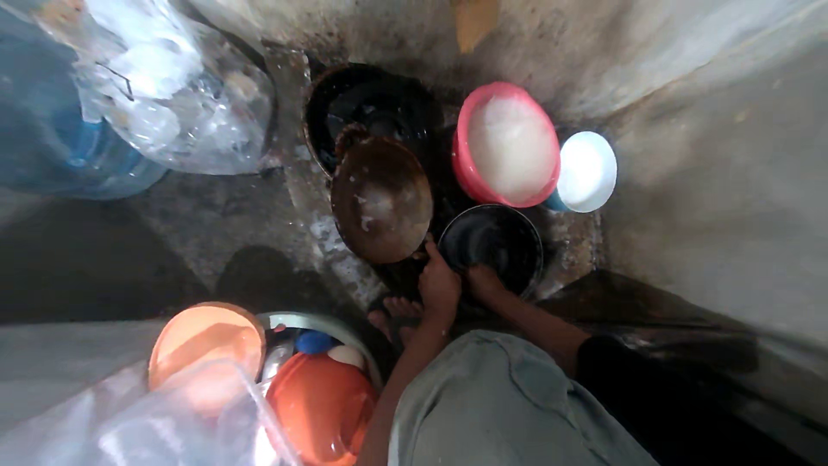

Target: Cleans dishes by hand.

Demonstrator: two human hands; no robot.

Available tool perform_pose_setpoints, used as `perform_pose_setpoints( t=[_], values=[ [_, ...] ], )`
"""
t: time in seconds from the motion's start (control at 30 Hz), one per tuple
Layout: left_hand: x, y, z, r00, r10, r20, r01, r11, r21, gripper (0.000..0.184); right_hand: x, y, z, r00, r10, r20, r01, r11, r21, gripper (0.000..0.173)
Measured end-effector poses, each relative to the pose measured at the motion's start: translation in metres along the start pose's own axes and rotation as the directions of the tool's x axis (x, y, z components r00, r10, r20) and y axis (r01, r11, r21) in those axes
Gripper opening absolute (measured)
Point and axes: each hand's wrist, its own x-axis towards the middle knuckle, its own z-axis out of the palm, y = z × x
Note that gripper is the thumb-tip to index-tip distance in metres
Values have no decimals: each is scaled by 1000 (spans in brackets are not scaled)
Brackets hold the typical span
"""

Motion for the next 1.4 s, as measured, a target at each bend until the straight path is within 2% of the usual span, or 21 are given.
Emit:
perform_pose_setpoints(
  t=[0.07, 0.1, 0.2, 0.27, 0.33, 0.4, 0.47, 0.53, 0.6, 0.67, 0.73, 0.8, 0.87, 0.93, 1.0, 1.03, 1.1, 1.17, 1.27, 1.33, 1.4],
  values=[
    [4, -1, -1, 999, 12, 37, -12, 1000, -7, 83, -6, 5, -21, 990, 140, 37, -137, 989, -60, 30],
    [4, -2, -2, 998, 5, 60, -5, 1000, -6, 85, -4, 6, -29, 982, 189, -13, -190, 979, -74, 29],
    [6, -2, -3, 998, 22, 63, -23, 1000, 14, 83, 31, 2, -42, 942, 170, -289, -205, 974, -99, 36],
    [7, -1, -2, 998, 23, 66, -24, 999, 22, 82, 50, -12, -39, 922, 140, -360, -164, 986, -39, 39],
    [8, -2, -1, 998, 13, 56, -15, 1000, 25, 78, 55, -25, -19, 936, 60, -346, -52, 998, 34, 40],
    [7, -3, 0, 999, 19, 33, -20, 1000, 11, 73, 42, -23, 6, 950, -107, -294, 128, 990, 52, 32],
    [4, -3, 1, 999, 32, 16, -32, 999, -11, 72, 13, -13, -6, 990, -141, 16, 141, 990, -3, 34],
    [6, -4, -1, 999, 29, 41, -29, 1000, -9, 77, -6, 2, -32, 979, -5, 203, 39, 986, -162, 37],
    [6, -3, 0, 998, 35, 52, -34, 999, -4, 78, -2, 20, -51, 983, 131, 126, -93, 959, -267, 34],
    [5, -2, 0, 997, 37, 62, -37, 999, 5, 77, 16, 17, -58, 989, 126, -76, -142, 951, -276, 26],
    [7, -2, 1, 997, 37, 60, -39, 999, 21, 77, 34, -4, -55, 968, 49, -248, -109, 966, -234, 24],
    [7, -2, 1, 997, 41, 59, -42, 999, 22, 77, 48, -18, -26, 935, -64, -349, 20, 991, -129, 30],
    [6, -3, 0, 998, 40, 47, -42, 998, 36, 76, 47, -14, 16, 936, -178, -305, 204, 978, 54, 33],
    [1, -9, 1, 999, 49, 10, -50, 997, 54, 77, 37, 15, 48, 919, -348, -185, 363, 930, 52, 32],
    [-2, -11, 0, 999, 48, 11, -48, 998, 50, 81, 11, 4, 14, 938, -290, 189, 307, 950, -65, 37],
    [0, -11, 2, 998, 53, 16, -54, 997, 50, 81, 3, -6, -3, 939, -231, 254, 267, 956, -122, 37],
    [4, -9, 1, 997, 54, 59, -58, 996, 73, 81, 8, -13, -19, 943, -273, 191, 321, 897, -304, 33],
    [4, -9, -2, 995, 55, 88, -63, 993, 98, 84, 30, 6, -24, 922, -387, -19, 343, 838, -424, 29],
    [3, -20, 2, 997, 77, 30, -78, 996, 50, 71, 37, 36, -29, 945, -223, -241, 133, 931, -340, 44],
    [5, -24, 5, 998, 65, 15, -65, 998, -10, 54, 17, 41, -17, 985, -5, -173, -32, 978, -208, 52],
    [7, -26, 10, 997, 55, 53, -50, 994, -96, 46, 0, 38, 3, 991, 131, 0, -130, 985, -111, 60]
  ],
)
